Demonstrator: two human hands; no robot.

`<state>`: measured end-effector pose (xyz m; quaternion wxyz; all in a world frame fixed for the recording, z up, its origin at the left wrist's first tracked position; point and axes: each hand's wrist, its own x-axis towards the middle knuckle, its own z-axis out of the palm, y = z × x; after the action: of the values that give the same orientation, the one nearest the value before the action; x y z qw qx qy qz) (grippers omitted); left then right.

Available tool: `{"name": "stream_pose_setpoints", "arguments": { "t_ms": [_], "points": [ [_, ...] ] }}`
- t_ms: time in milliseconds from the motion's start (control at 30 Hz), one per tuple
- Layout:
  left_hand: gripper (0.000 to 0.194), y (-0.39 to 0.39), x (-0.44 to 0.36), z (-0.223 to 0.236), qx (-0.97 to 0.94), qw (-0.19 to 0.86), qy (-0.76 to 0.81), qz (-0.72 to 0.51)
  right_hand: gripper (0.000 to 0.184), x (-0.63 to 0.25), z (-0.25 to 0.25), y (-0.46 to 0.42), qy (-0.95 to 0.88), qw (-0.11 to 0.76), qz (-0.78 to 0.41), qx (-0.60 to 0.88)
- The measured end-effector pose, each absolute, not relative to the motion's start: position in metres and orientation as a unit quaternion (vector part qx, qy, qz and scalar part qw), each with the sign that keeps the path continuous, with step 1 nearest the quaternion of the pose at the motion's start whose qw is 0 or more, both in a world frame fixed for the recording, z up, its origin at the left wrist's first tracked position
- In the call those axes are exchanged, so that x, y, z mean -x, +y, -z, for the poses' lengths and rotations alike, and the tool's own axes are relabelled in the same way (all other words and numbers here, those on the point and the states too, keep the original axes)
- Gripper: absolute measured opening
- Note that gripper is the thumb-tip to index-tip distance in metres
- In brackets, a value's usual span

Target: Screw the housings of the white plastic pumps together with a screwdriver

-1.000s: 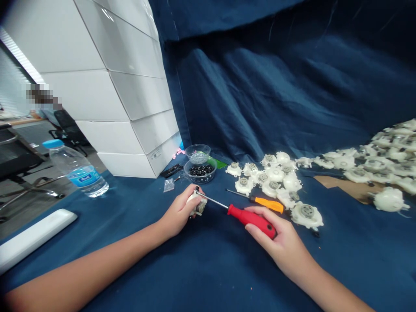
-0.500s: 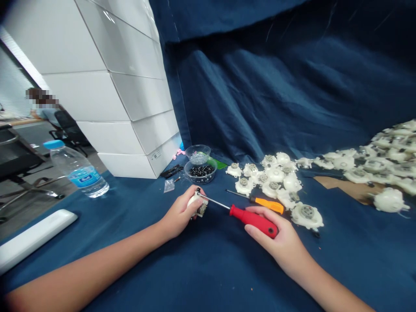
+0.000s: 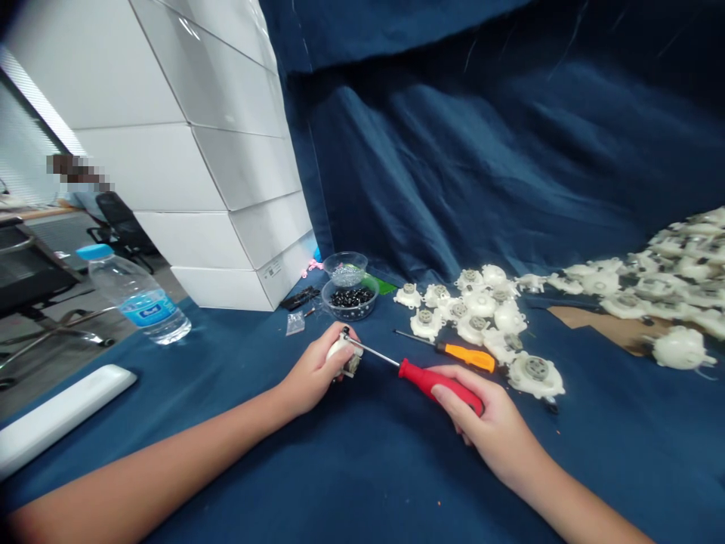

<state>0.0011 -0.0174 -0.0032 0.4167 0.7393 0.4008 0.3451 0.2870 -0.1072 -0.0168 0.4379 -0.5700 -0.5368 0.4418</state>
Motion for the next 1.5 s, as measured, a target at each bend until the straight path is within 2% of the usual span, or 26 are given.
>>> {"name": "stream_pose_setpoints", "arguments": {
  "t_ms": [600,967,1267,1500],
  "points": [
    [0.026,-0.0146,-0.0006,0.0039,-0.745,0.419,0.397,-0.335,0.051,-0.2889,0.0137,-0.1093,-0.585,0.409,-0.399,0.576],
    [0.023,-0.0146,-0.0006,0.0033,-0.732,0.437,0.395,-0.341,0.049,-0.2940,0.0090,-0.1101,-0.650,0.373,-0.313,0.584],
    [0.021,-0.0142,-0.0012,0.0039,-0.721,0.454,0.388,-0.351,0.040,-0.2930,0.0093,-0.1115,-0.671,0.386,-0.264,0.575],
    [0.020,-0.0144,-0.0011,0.0033,-0.722,0.452,0.388,-0.352,0.040,-0.2936,0.0079,-0.1128,-0.691,0.377,-0.227,0.573]
  ]
}}
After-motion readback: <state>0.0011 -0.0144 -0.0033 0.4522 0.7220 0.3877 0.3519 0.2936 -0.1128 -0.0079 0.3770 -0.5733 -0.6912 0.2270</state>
